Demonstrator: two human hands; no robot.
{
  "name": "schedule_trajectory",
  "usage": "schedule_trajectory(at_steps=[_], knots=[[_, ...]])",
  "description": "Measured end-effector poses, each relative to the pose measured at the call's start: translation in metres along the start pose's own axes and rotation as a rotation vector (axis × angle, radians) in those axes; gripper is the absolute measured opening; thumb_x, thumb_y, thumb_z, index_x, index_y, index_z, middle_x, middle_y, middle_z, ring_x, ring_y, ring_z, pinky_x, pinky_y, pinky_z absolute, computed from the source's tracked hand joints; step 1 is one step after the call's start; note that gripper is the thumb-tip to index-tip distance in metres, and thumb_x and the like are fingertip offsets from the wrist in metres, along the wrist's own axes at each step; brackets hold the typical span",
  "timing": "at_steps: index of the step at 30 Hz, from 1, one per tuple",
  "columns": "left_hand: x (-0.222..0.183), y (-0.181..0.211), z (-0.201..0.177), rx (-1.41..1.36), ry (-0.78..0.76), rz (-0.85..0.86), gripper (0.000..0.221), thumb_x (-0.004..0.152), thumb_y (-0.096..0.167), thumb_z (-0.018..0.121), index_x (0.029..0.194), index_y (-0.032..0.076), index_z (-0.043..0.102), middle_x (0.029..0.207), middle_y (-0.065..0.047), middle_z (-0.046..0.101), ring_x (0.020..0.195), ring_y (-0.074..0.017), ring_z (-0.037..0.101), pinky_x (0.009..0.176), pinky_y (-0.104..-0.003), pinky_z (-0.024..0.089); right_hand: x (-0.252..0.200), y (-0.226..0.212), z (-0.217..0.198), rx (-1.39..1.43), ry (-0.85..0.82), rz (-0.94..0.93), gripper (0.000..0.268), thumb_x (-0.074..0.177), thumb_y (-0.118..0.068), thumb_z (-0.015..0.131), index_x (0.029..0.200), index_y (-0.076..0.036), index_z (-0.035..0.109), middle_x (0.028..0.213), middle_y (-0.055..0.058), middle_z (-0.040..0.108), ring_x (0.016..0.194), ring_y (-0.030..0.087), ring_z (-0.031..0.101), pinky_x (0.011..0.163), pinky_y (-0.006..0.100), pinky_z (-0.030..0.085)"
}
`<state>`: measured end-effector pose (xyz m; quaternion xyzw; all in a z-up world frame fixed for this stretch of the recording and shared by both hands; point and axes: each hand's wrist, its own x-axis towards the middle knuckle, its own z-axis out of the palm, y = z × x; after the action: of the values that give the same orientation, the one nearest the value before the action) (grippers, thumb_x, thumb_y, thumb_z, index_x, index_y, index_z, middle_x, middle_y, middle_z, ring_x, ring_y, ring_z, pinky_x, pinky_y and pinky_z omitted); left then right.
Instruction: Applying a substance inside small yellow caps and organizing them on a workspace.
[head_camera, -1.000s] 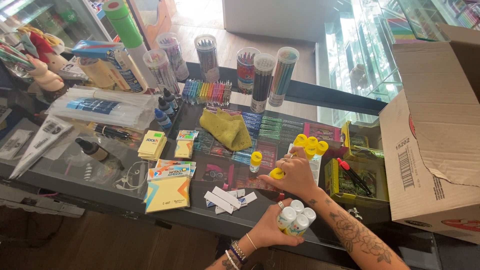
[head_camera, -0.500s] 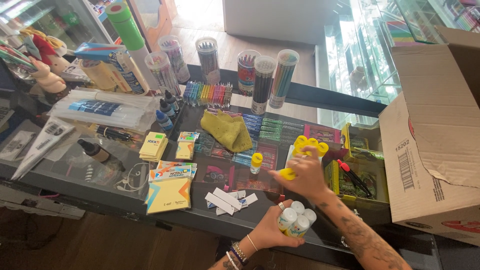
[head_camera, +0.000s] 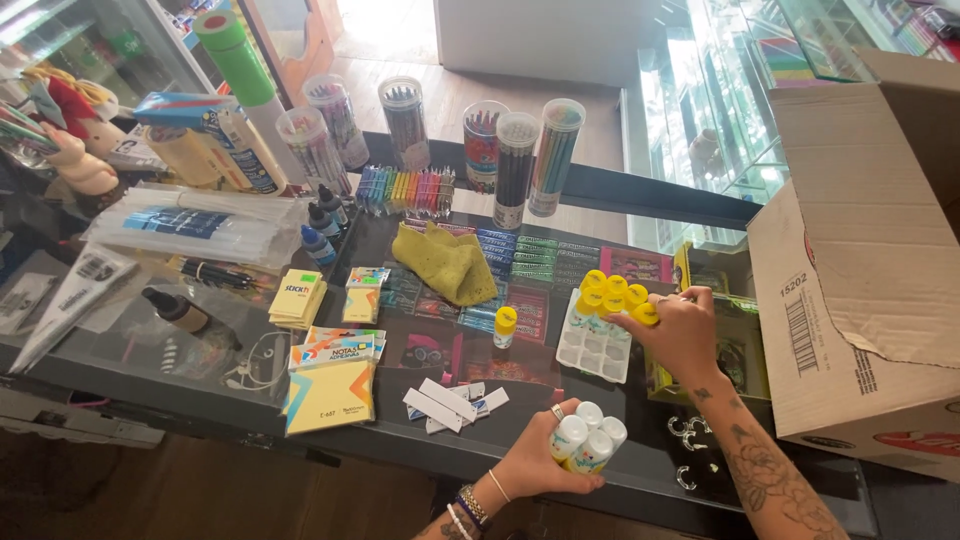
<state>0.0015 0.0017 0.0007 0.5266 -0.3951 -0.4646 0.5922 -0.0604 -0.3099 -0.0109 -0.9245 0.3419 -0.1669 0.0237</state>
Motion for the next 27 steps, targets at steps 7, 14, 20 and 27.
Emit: schedule_trajectory(at_steps=[7, 14, 20, 27], knots=[[-0.001, -0.001, 0.0, -0.049, -0.002, -0.014, 0.052, 0.072, 0.025, 0.093, 0.112, 0.014, 0.061, 0.101, 0.005, 0.067, 0.096, -0.0069, 0.063, 0.08, -0.025, 0.052, -0.011, -0.018, -0.021, 0.061, 0.214, -0.271, 0.086, 0.089, -0.076, 0.065, 0.141, -0.01, 0.05, 0.145, 0.013, 0.057, 0.134, 0.033, 0.054, 0.111, 0.051, 0.041], [0.001, -0.002, 0.0, -0.023, -0.011, -0.011, 0.053, 0.072, 0.027, 0.092, 0.112, 0.014, 0.06, 0.1, 0.005, 0.066, 0.094, -0.0072, 0.06, 0.08, -0.025, 0.05, 0.023, -0.06, -0.053, 0.46, -0.095, -0.376, 0.067, 0.111, -0.058, 0.024, 0.163, -0.02, 0.041, 0.174, 0.006, 0.037, 0.165, 0.029, 0.017, 0.13, 0.057, 0.003], [0.001, 0.0, -0.001, -0.033, -0.005, 0.005, 0.05, 0.073, 0.027, 0.092, 0.109, 0.014, 0.06, 0.097, 0.005, 0.064, 0.092, -0.0082, 0.061, 0.079, -0.027, 0.049, 0.066, -0.075, -0.019, 0.138, -0.079, -0.389, 0.055, 0.114, -0.048, 0.027, 0.137, -0.018, 0.067, 0.146, 0.006, 0.066, 0.146, 0.03, 0.048, 0.116, 0.058, 0.034], [0.002, 0.004, -0.003, -0.067, -0.012, -0.019, 0.054, 0.073, 0.032, 0.092, 0.114, 0.015, 0.061, 0.102, 0.004, 0.065, 0.097, -0.0103, 0.06, 0.085, -0.03, 0.047, 0.023, -0.037, -0.054, 0.44, 0.073, -0.356, 0.049, 0.109, -0.051, 0.048, 0.142, -0.018, 0.064, 0.143, 0.009, 0.057, 0.138, 0.029, 0.042, 0.112, 0.048, 0.034]])
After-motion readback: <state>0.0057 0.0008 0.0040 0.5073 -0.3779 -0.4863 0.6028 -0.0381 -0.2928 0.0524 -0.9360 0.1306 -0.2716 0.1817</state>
